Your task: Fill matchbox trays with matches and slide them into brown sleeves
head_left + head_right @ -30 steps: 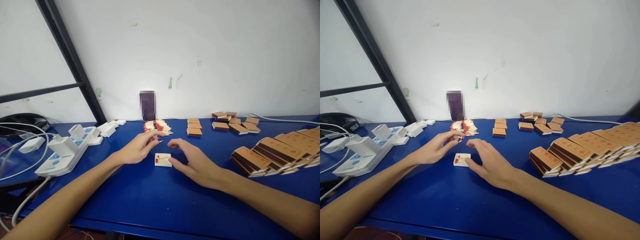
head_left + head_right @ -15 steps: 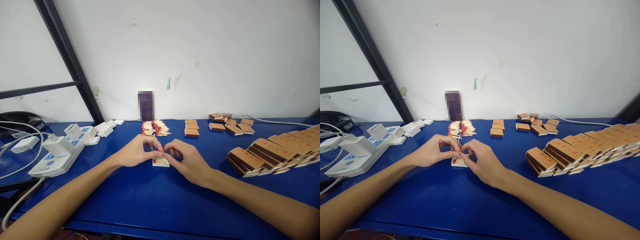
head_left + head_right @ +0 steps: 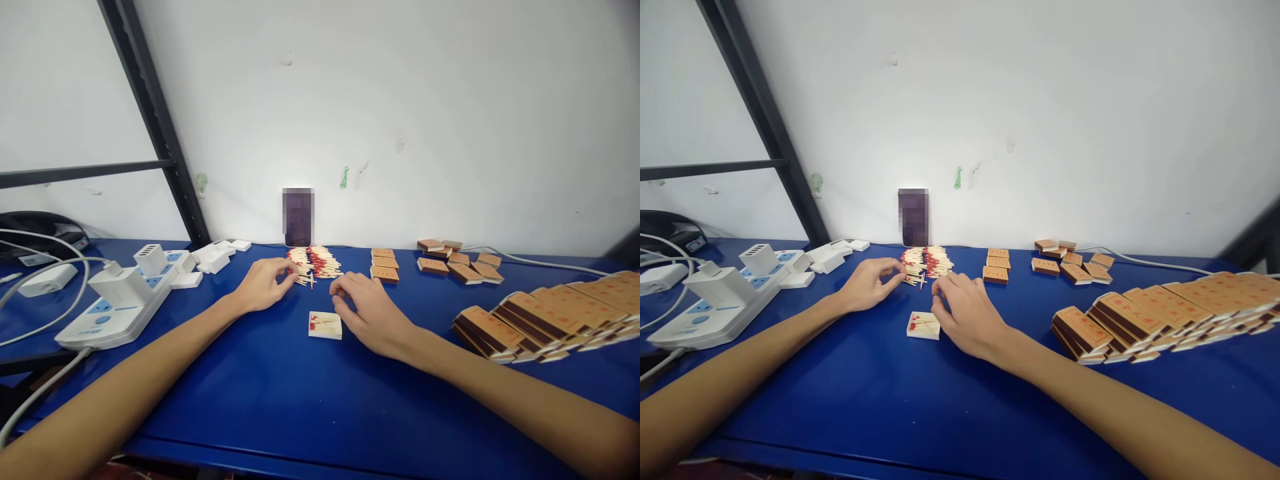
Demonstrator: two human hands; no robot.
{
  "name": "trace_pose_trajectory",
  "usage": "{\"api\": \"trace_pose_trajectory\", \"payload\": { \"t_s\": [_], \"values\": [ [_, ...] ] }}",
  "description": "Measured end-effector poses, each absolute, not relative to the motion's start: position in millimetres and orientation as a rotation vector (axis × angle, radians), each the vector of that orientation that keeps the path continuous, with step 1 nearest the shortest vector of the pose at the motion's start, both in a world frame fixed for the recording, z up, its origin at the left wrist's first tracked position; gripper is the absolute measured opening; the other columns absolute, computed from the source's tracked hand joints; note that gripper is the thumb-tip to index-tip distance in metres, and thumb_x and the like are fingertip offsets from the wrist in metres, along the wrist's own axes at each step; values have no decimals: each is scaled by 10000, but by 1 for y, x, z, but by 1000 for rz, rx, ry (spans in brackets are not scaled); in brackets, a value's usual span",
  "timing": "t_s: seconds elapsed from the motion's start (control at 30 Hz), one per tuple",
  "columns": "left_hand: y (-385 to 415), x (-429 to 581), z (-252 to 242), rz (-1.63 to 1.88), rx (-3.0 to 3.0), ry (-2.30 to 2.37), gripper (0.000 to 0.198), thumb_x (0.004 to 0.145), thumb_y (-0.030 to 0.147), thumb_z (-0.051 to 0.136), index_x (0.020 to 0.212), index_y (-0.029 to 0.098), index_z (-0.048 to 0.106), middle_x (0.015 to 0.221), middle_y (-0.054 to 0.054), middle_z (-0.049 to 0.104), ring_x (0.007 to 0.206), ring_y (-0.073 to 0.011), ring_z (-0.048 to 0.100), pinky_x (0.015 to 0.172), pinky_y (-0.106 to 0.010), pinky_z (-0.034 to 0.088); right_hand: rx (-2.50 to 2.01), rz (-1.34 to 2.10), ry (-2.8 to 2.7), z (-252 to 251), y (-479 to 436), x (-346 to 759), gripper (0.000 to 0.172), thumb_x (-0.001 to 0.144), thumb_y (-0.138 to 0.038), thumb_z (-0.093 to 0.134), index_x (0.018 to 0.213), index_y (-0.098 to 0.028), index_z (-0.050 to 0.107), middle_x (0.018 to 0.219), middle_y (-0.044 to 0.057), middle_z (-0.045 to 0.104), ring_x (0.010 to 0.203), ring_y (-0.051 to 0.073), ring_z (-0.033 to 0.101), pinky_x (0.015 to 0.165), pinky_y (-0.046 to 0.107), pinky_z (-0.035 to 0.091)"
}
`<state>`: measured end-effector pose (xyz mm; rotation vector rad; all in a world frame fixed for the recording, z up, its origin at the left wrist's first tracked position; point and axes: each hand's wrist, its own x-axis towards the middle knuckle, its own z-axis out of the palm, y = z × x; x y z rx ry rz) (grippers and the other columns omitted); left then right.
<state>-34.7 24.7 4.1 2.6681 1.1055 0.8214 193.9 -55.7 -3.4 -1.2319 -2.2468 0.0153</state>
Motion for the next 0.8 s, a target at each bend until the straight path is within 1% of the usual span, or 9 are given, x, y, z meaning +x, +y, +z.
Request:
{"api": "trace_pose_trajectory", "payload": {
  "t_s": [0.1, 0.2, 0.27, 0.4, 0.47, 0.53, 0.63, 0.73, 0.8],
  "values": [
    [20, -31, 8, 782, 2717, 1059, 210, 896, 291, 482, 901, 187, 664, 821, -10, 672, 688, -137, 557, 666, -250, 393, -1267, -102, -2365, 3, -39, 196, 148, 943, -186, 405, 901, -201, 546, 904, 50, 645, 845, 207, 557, 724, 335, 371],
    [16, -28, 11, 676, 2790, 983, 211, 904, 300, 495, 956, 212, 679, 771, 7, 653, 665, -134, 547, 632, -244, 369, -1373, -180, -2484, 12, -26, 194, 206, 974, -207, 376, 1041, -208, 570, 995, 58, 672, 839, 201, 611, 650, 298, 375],
    [15, -25, 11, 645, 2815, 998, 210, 910, 331, 505, 956, 227, 682, 761, 11, 650, 662, -139, 554, 615, -248, 355, -1452, -259, -2530, 18, -19, 190, 254, 984, -223, 366, 1134, -214, 570, 1036, 75, 677, 838, 218, 637, 622, 296, 375],
    [16, -11, 6, 686, 2728, 1303, 301, 879, 470, 549, 798, 214, 683, 725, -15, 661, 669, -182, 593, 574, -269, 337, -1465, -322, -2605, 25, -4, 179, 256, 959, -222, 428, 1136, -234, 613, 1020, 93, 689, 817, 247, 659, 591, 297, 376],
    [16, -3, 4, 693, 2697, 1428, 320, 840, 496, 590, 725, 208, 670, 738, -32, 678, 699, -213, 615, 571, -283, 344, -1457, -333, -2642, 24, 2, 175, 255, 942, -206, 461, 1124, -257, 631, 1010, 89, 695, 825, 254, 665, 594, 298, 386],
    [15, 2, 2, 661, 2729, 1467, 283, 818, 461, 617, 710, 206, 678, 787, -51, 699, 742, -237, 632, 592, -300, 368, -1459, -336, -2663, 21, 7, 173, 263, 945, -199, 453, 1112, -266, 645, 1001, 91, 701, 841, 259, 669, 603, 302, 399],
    [13, 4, 0, 591, 2827, 1507, 236, 837, 379, 591, 729, 206, 710, 808, -72, 710, 797, -255, 641, 665, -334, 402, -1473, -332, -2676, 17, 11, 172, 281, 963, -210, 414, 1089, -254, 662, 1013, 100, 702, 878, 264, 668, 632, 309, 420],
    [10, 0, 3, 551, 2893, 1553, 242, 852, 316, 559, 701, 196, 706, 777, -68, 706, 807, -241, 638, 706, -337, 404, -1486, -325, -2675, 15, 13, 172, 280, 974, -238, 404, 1084, -246, 662, 1047, 98, 693, 909, 259, 661, 669, 308, 429],
    [8, -5, 7, 557, 2884, 1585, 240, 845, 299, 555, 683, 189, 693, 759, -59, 700, 762, -217, 630, 671, -315, 390, -1479, -319, -2674, 14, 13, 172, 282, 984, -256, 393, 1082, -244, 657, 1065, 92, 684, 918, 248, 656, 681, 301, 426]
  ]
}}
